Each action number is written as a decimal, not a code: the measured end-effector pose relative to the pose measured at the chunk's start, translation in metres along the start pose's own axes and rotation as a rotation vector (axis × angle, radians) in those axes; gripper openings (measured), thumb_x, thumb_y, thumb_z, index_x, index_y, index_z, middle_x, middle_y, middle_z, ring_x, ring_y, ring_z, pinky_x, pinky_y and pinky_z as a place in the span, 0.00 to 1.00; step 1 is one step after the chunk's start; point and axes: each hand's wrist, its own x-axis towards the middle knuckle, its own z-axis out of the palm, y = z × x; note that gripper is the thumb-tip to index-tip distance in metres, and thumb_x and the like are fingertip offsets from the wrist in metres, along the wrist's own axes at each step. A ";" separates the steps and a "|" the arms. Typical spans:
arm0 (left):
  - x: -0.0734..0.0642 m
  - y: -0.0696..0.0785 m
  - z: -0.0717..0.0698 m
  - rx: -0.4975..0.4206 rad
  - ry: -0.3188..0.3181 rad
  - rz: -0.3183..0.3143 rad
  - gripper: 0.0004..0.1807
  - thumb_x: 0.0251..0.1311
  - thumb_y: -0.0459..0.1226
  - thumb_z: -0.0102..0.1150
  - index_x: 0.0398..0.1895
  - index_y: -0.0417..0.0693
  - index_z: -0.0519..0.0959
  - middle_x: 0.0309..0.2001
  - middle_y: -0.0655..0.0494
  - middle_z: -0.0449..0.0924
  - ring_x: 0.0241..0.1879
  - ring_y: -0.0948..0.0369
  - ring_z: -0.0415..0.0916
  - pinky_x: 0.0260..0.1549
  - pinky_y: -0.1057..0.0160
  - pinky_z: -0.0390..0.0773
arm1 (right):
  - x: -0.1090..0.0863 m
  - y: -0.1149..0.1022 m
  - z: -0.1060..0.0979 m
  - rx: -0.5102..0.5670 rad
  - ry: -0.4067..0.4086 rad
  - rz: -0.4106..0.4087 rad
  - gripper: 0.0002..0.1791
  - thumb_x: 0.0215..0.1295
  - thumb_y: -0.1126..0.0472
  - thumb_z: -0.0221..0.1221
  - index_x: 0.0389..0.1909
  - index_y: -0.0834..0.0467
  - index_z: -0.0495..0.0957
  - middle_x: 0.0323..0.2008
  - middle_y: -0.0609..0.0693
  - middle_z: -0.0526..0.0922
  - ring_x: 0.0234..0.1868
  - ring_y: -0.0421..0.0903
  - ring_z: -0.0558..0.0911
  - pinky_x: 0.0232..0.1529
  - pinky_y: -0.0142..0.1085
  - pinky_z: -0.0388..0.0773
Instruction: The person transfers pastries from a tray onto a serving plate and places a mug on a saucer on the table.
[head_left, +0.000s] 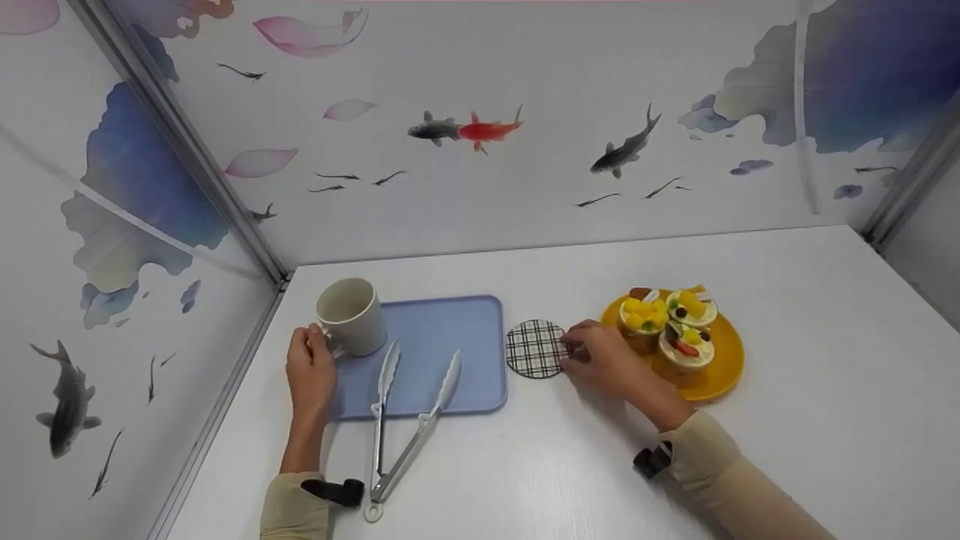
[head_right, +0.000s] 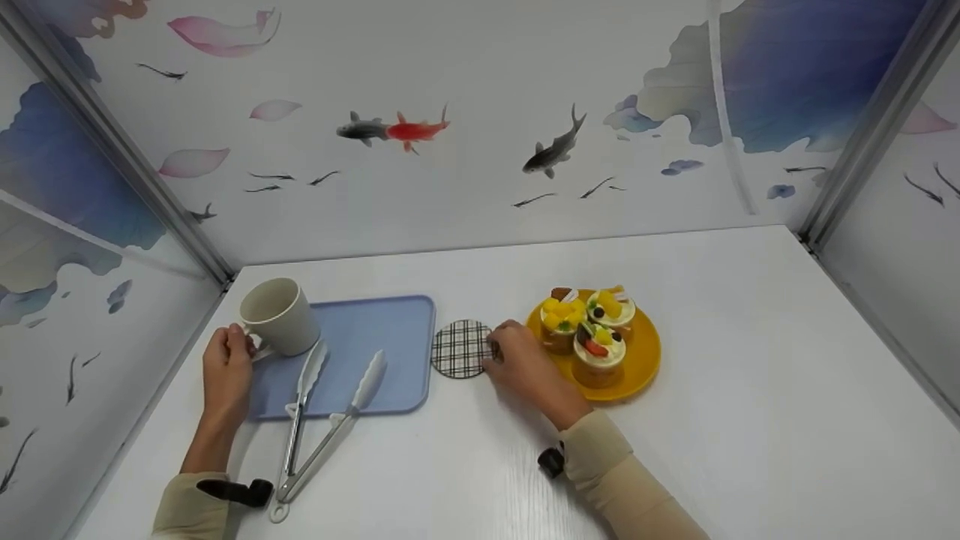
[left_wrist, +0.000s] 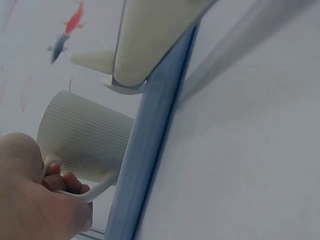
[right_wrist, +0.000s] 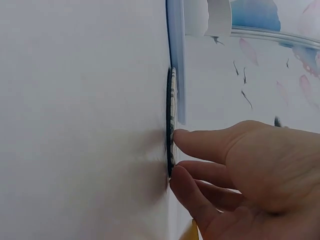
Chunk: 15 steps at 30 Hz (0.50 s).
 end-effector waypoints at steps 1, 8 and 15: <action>0.000 0.000 0.000 -0.010 -0.001 0.002 0.21 0.89 0.48 0.36 0.44 0.40 0.70 0.36 0.51 0.66 0.39 0.57 0.66 0.40 0.62 0.67 | 0.000 0.000 0.000 -0.003 -0.001 -0.001 0.18 0.71 0.66 0.70 0.58 0.67 0.86 0.57 0.62 0.86 0.56 0.56 0.87 0.61 0.51 0.86; 0.001 0.001 -0.001 -0.110 -0.001 0.019 0.22 0.89 0.49 0.36 0.44 0.40 0.68 0.37 0.53 0.65 0.40 0.60 0.66 0.41 0.64 0.67 | 0.000 0.000 -0.001 -0.004 -0.002 -0.003 0.17 0.70 0.66 0.70 0.58 0.67 0.86 0.56 0.62 0.87 0.55 0.56 0.86 0.61 0.51 0.86; 0.003 0.003 -0.002 -0.192 0.022 0.036 0.21 0.89 0.46 0.38 0.42 0.36 0.68 0.36 0.53 0.65 0.37 0.61 0.65 0.37 0.65 0.66 | 0.000 -0.001 -0.001 -0.003 -0.005 -0.016 0.18 0.70 0.66 0.71 0.58 0.67 0.85 0.56 0.63 0.86 0.54 0.56 0.87 0.60 0.51 0.86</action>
